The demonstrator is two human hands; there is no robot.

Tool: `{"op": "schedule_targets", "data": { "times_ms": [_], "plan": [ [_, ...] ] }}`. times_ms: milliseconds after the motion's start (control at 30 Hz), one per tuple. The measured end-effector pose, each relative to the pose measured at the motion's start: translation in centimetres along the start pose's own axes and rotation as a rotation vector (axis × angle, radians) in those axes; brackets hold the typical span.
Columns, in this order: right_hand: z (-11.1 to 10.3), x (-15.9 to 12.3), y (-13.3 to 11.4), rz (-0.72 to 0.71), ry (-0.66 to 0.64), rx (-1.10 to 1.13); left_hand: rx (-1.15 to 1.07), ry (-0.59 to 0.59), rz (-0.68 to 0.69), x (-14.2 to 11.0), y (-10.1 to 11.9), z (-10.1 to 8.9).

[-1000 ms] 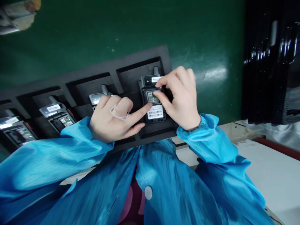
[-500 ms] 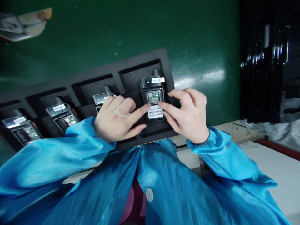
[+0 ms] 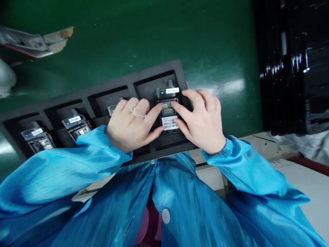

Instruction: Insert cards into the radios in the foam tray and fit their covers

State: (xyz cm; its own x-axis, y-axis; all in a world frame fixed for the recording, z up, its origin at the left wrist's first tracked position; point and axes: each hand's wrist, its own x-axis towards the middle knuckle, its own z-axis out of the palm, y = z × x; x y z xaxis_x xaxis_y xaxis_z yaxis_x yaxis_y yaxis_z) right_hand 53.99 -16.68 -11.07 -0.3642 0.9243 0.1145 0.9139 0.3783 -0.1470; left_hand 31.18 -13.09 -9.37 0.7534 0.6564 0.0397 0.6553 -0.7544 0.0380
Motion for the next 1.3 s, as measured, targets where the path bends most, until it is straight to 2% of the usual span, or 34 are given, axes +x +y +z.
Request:
{"op": "schedule_targets", "data": {
  "times_ms": [133, 233, 433, 567, 667, 867, 933, 1133, 1300],
  "plan": [
    [0.0, -0.3, 0.1, 0.005, -0.029, 0.056, 0.01, 0.011, -0.004, -0.1, -0.2, 0.0],
    [0.1, -0.6, 0.1, 0.021, 0.009, 0.102, 0.018, 0.006, 0.002, -0.5, -0.3, -0.4],
    [0.0, -0.5, 0.0, -0.014, -0.011, 0.019, 0.0, 0.017, 0.094, -1.7, 0.0, -0.5],
    [-0.2, -0.9, -0.4, -0.006, 0.018, 0.031, -0.034, -0.017, 0.032, -1.9, 0.3, -0.5],
    [-0.2, -1.6, -0.6, -0.012, 0.05, 0.028, -0.191, -0.036, 0.001, -2.5, 0.2, -1.2],
    [-0.5, -1.5, -0.9, 0.02, 0.021, 0.013, -0.878, 0.045, -0.029, -6.0, -0.5, -3.5],
    [-0.4, -1.1, -1.0, 0.064, 0.044, -0.003, -1.018, 0.051, -0.017, -7.2, -0.4, -3.8],
    [0.1, -0.2, -1.2, 0.055, 0.046, -0.115, -1.083, 0.006, -0.004, -9.9, 0.2, -3.7],
    [-0.6, 0.3, -1.7, 0.023, 0.047, -0.144, -1.153, 0.006, -0.01, -11.6, 0.1, -3.7]
  ]
}}
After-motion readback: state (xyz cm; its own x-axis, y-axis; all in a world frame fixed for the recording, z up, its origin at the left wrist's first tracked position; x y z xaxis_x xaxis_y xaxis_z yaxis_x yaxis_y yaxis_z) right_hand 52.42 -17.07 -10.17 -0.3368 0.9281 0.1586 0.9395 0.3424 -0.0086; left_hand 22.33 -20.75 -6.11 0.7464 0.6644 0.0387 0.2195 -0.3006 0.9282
